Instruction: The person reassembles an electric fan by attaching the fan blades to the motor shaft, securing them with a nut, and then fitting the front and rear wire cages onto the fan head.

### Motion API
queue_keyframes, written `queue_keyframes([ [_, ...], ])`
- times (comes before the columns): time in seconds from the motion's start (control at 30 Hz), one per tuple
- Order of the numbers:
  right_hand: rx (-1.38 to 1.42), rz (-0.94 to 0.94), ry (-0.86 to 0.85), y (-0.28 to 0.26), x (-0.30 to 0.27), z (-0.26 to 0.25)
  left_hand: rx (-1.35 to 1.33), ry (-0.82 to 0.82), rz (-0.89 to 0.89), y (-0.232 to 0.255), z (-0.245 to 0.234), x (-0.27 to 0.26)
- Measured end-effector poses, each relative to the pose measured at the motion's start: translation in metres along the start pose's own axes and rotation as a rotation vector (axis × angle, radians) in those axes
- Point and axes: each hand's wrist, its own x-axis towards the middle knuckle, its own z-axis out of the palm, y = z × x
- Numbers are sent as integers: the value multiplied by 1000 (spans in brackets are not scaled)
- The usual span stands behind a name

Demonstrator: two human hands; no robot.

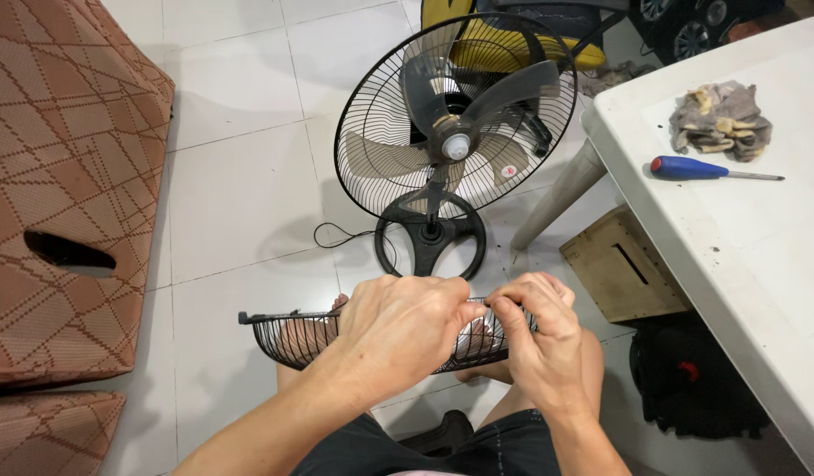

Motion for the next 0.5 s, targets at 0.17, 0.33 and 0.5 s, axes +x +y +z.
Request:
queue_keyframes([
  [0.17, -5, 30, -24, -8, 8, -6, -12, 66, 54, 0, 3, 0],
  [0.33, -67, 0, -17, -13, 15, -10, 1, 70, 83, 2, 7, 3],
  [0.5, 56, -91, -314, 0, 36, -29, -2, -14, 58, 0, 3, 2],
])
